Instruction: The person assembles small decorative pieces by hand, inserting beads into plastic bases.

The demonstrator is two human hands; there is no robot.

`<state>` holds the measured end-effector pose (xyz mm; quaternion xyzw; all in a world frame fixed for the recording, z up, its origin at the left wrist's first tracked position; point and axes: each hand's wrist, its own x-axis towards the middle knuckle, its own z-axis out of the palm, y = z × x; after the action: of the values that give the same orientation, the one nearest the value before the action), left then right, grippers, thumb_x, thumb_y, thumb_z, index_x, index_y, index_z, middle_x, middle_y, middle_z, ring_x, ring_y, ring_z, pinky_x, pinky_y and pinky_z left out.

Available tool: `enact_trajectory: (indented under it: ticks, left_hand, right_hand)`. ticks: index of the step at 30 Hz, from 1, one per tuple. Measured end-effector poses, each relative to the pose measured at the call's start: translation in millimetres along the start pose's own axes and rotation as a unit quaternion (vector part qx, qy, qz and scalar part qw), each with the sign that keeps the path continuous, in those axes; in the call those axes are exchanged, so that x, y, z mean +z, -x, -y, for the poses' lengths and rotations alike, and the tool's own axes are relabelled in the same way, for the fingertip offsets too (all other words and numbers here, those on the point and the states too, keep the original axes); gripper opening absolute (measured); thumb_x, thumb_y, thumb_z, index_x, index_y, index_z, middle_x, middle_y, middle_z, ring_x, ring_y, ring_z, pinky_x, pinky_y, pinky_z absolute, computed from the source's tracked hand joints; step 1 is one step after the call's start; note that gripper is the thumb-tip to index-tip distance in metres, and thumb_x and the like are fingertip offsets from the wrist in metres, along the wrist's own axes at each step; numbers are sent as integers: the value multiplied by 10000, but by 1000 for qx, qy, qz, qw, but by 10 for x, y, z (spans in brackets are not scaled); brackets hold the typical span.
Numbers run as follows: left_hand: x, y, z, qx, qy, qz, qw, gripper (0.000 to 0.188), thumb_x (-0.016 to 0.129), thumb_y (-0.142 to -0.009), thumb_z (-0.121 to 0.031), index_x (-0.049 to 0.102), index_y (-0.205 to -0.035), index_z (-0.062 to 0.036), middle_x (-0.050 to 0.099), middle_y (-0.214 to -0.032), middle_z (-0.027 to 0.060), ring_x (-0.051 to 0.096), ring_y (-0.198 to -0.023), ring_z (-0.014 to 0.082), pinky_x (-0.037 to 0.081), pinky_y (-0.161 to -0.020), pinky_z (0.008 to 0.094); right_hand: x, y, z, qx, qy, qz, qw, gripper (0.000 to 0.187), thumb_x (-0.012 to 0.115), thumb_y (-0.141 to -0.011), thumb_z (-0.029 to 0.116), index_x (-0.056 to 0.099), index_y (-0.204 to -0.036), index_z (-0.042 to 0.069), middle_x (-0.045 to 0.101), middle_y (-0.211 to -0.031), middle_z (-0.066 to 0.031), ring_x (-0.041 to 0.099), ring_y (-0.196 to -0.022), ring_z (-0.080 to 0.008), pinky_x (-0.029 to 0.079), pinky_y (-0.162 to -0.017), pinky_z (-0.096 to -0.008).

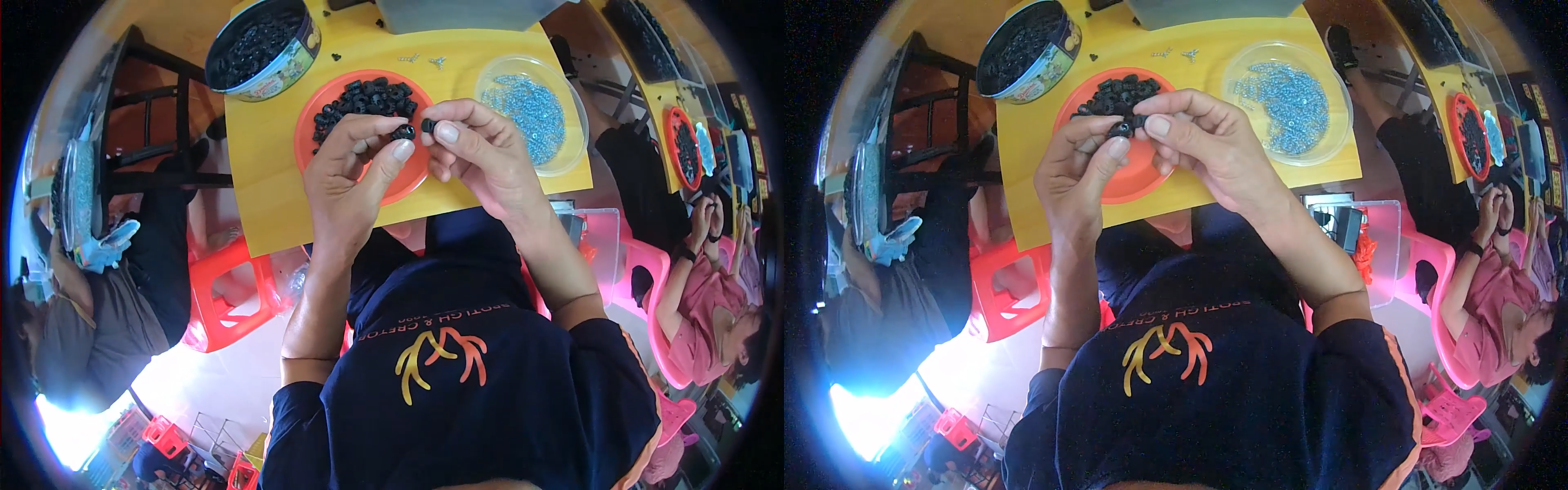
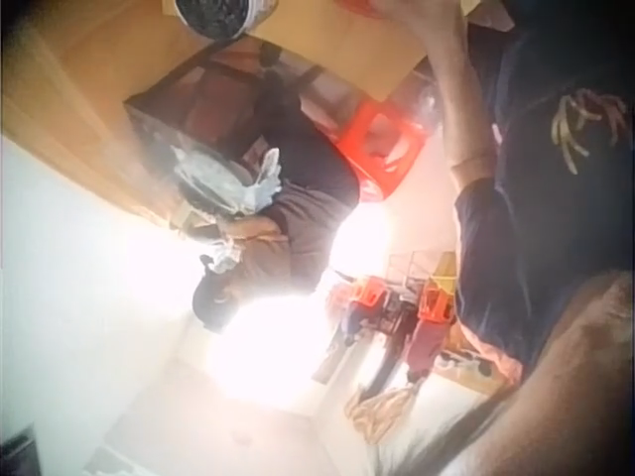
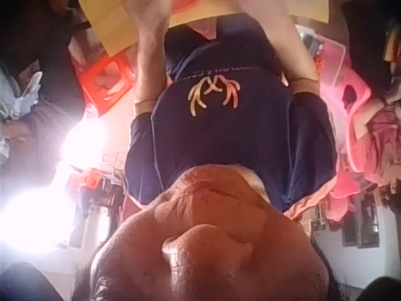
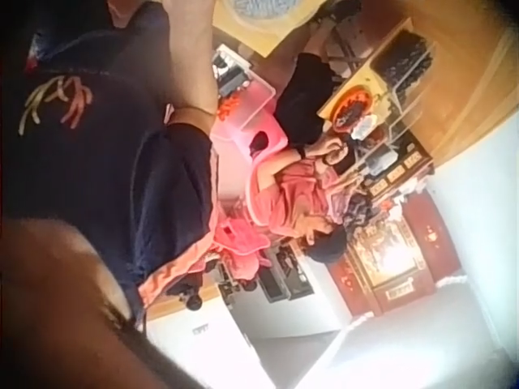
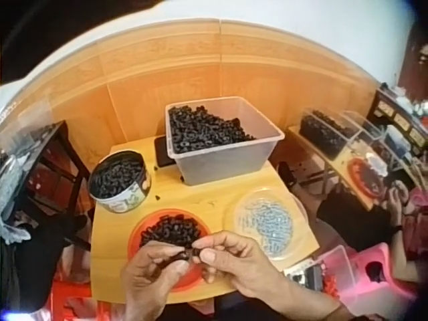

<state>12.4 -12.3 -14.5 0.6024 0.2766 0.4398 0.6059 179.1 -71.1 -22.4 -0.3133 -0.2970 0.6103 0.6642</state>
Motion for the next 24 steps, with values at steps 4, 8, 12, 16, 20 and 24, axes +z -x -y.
enact_trajectory:
  ticks: [4, 8, 12, 16, 20, 24]
  left_hand:
    - [4, -15, -35, -13, 28, 6, 1000, 231, 650, -843, 53, 614, -1059, -20, 590, -974, 12, 571, -883, 87, 458, -795, 224]
    - [33, -32, -70, -4, 37, 20, 999, 236, 639, -846, 63, 608, -1068, -13, 590, -973, 14, 569, -887, 88, 453, -796, 221]
    - [61, -49, -78, 3, 37, 30, 999, 244, 632, -847, 74, 606, -1074, -12, 587, -968, 19, 572, -881, 91, 454, -791, 223]
    - [86, -69, -63, 18, 22, 34, 999, 240, 631, -844, 78, 609, -1066, -11, 583, -964, 22, 574, -883, 91, 458, -788, 224]
    - [111, -72, -63, 10, 20, 30, 999, 232, 633, -843, 77, 610, -1057, -10, 579, -964, 21, 573, -877, 87, 458, -781, 220]
    - [107, -75, -44, 12, 14, 37, 999, 227, 637, -844, 68, 606, -1056, -6, 573, -965, 19, 570, -861, 80, 457, -757, 210]
  right_hand:
    - [-33, -8, 12, 33, -105, 46, 993, 231, 603, -926, 89, 624, -1144, 14, 673, -952, -90, 596, -727, -83, 518, -650, -240]
    - [-34, 7, 40, 45, -127, 49, 990, 230, 598, -927, 78, 622, -1146, 15, 668, -933, -79, 600, -752, -88, 519, -658, -245]
    - [-16, 24, 55, 26, -93, 27, 995, 234, 608, -919, 73, 621, -1144, 12, 657, -898, -59, 598, -737, -89, 518, -658, -245]
    - [-10, 40, 64, -21, -15, 10, 1000, 226, 631, -904, 68, 632, -1121, 6, 647, -860, -44, 594, -696, -85, 509, -653, -232]
    - [13, 55, 84, -61, 56, -15, 996, 213, 641, -898, 70, 644, -1102, 6, 653, -855, -38, 586, -676, -76, 494, -648, -215]
    - [3, 51, 56, -82, 92, -15, 992, 207, 642, -901, 76, 648, -1096, 10, 656, -859, -33, 581, -677, -70, 485, -647, -208]
